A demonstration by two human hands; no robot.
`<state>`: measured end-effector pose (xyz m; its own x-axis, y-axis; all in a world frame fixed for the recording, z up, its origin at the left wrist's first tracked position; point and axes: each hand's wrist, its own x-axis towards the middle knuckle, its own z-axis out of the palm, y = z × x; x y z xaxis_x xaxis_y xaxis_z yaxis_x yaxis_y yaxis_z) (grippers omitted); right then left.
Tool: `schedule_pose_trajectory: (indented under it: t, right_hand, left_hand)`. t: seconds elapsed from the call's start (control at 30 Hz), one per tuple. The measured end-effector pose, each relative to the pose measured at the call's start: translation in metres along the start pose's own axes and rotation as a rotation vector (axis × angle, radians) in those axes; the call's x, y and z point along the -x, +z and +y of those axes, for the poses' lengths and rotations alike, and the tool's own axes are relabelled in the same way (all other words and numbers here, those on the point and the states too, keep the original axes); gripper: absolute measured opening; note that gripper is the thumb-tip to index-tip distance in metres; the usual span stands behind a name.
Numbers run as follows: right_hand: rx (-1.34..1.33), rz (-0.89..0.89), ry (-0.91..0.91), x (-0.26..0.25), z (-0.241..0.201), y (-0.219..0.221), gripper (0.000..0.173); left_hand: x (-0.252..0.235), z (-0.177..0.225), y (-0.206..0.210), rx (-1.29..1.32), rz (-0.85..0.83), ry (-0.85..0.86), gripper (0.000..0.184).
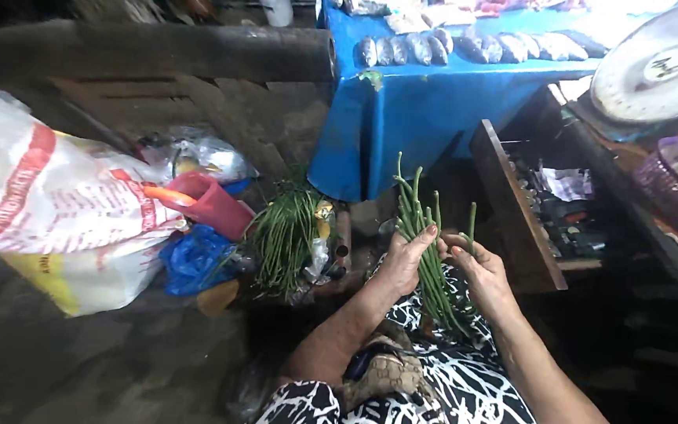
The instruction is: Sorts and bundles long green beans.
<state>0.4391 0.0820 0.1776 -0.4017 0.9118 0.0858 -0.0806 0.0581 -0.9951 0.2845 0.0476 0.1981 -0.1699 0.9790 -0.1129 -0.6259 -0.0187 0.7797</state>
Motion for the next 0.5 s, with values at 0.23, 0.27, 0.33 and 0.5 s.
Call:
schedule_pose_trajectory:
  t: [0.23, 0.27, 0.33, 0.5]
  right_hand:
    - [0.112, -0.010, 0.022, 0.009, 0.000, 0.028, 0.043]
    - [0.118, 0.004, 0.016, 0.008, 0.001, 0.028, 0.043]
    - [0.132, 0.034, -0.002, 0.006, 0.003, 0.026, 0.040]
    - [0.144, 0.123, -0.047, 0.005, 0.003, 0.023, 0.026]
  left_hand:
    - [0.001, -0.005, 0.009, -0.007, 0.163, 0.039, 0.025]
    - [0.000, -0.007, 0.008, -0.016, 0.147, 0.052, 0.023]
    - [-0.002, -0.010, 0.004, -0.046, 0.105, 0.087, 0.021]
    - [-0.004, -0.008, -0.001, -0.189, 0.071, 0.121, 0.024]
